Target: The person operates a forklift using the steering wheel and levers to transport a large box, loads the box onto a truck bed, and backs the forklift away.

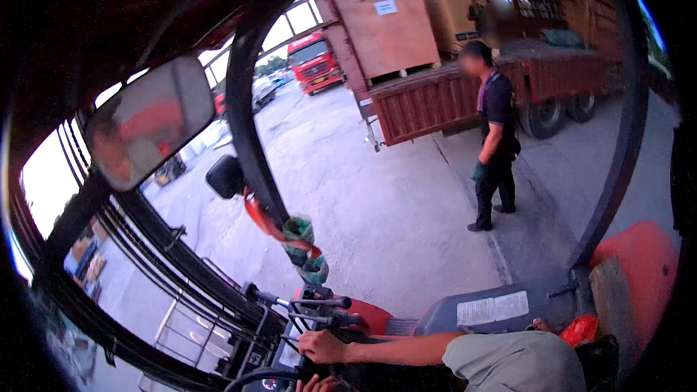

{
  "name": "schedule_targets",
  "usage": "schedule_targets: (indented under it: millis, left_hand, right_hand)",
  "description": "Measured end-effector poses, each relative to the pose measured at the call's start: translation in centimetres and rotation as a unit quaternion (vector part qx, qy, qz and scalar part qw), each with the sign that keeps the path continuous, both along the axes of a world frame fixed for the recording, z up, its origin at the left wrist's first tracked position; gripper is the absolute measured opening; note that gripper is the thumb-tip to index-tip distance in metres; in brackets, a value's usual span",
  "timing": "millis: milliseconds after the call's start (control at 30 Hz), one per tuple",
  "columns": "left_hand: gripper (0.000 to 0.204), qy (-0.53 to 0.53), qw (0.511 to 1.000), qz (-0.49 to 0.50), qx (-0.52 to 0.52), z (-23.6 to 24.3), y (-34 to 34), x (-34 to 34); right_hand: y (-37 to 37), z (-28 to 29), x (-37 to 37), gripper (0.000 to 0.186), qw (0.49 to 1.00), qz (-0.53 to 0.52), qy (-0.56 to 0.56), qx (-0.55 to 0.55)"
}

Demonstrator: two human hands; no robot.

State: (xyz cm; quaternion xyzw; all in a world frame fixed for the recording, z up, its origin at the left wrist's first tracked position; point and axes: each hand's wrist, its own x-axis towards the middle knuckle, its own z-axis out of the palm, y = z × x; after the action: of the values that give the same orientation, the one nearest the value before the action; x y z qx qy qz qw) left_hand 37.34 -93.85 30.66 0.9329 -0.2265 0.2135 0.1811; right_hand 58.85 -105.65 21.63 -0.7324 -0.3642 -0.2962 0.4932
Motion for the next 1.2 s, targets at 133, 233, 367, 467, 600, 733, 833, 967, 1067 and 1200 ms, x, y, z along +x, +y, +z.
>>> schedule_targets:
  millis: [133,233,367,467,600,733,833,967,1067,1200]
  left_hand:
    - [0.031,0.02,0.998,-0.041,0.052,-1.7,2.2,-2.1]
    - [0.033,-0.065,0.99,-0.091,0.084,-3.7,5.0,-4.1]
    - [0.038,0.002,0.99,0.04,0.139,-2.1,5.1,-8.7]
    - [0.038,0.014,0.992,0.062,0.11,-2.1,5.1,-7.9]
    - [0.038,0.023,0.993,0.078,0.09,-2.0,5.3,-7.9]
    - [0.039,0.028,0.992,0.096,0.071,-2.5,5.3,-7.8]
    - [0.039,0.034,0.992,0.113,0.044,-2.9,5.7,-7.2]
    - [0.041,0.042,0.987,0.157,0.004,-3.8,7.0,-8.0]
    - [0.042,0.065,0.974,0.211,-0.054,-5.5,8.2,-9.3]
    - [0.044,0.128,0.93,0.3,-0.167,-10.1,9.7,-11.3]
  right_hand:
    - [-0.2,-0.9,-0.4,0.007,0.995,-0.014,0.079,-0.06]
    - [-1.0,0.4,-0.7,0.008,0.992,0.003,0.081,-0.092]
    - [-1.7,-0.4,-0.2,0.003,0.999,-0.01,0.046,-0.022]
    - [-1.2,0.3,0.0,0.007,0.999,-0.004,0.05,-0.001]
    - [-0.4,0.2,-0.2,0.007,0.996,0.007,0.075,-0.044]
    - [-1.0,0.5,-0.5,0.008,0.992,0.007,0.107,-0.061]
    - [-1.0,1.0,-0.3,0.007,0.992,0.004,0.12,-0.049]
    - [0.0,0.8,-0.3,0.008,0.994,-0.006,0.107,-0.038]
    - [-0.4,0.7,-0.1,0.009,0.996,-0.034,0.074,-0.043]
    - [-2.6,1.3,-0.4,0.012,0.997,-0.039,0.07,-0.016]
